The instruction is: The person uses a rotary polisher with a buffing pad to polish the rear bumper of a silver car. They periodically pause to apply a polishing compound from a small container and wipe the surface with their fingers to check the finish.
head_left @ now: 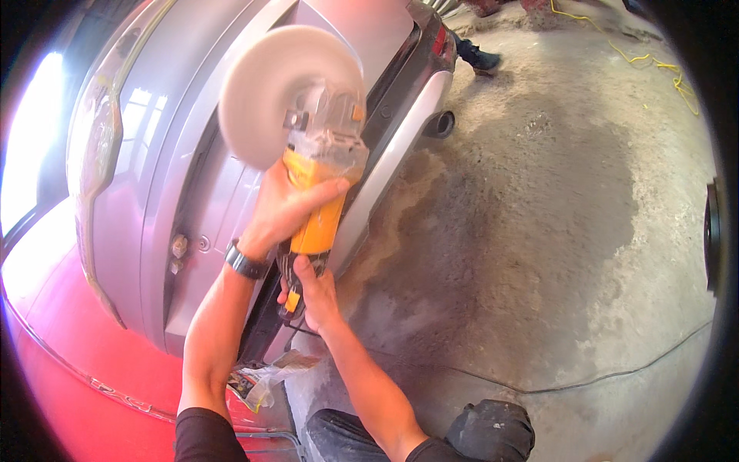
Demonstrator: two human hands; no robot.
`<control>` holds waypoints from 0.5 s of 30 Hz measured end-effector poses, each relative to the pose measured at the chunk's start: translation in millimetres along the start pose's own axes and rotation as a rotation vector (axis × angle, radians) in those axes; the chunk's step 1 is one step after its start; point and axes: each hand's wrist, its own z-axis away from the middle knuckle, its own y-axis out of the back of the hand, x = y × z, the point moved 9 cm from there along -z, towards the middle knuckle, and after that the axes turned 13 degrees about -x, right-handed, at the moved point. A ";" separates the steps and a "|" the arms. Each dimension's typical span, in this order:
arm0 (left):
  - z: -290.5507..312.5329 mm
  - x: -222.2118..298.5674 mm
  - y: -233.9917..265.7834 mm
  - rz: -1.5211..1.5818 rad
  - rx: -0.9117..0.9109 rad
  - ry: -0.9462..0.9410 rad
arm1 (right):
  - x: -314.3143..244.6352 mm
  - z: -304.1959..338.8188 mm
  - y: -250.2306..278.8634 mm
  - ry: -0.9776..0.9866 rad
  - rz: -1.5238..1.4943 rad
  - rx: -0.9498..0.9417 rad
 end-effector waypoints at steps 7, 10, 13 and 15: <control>-5.8 -2.6 10.1 -0.065 0.033 -0.015 | -3.4 -10.0 3.0 -0.027 -0.014 0.020; 24.8 -13.0 7.7 -0.034 0.025 -0.003 | 24.0 7.0 -1.4 -0.010 -0.010 -0.008; 57.2 -29.7 5.1 0.038 0.017 0.022 | 58.8 23.0 3.8 0.010 -0.033 -0.004; 74.8 -48.0 7.9 0.028 0.027 0.072 | 84.0 27.1 6.5 0.007 -0.048 -0.029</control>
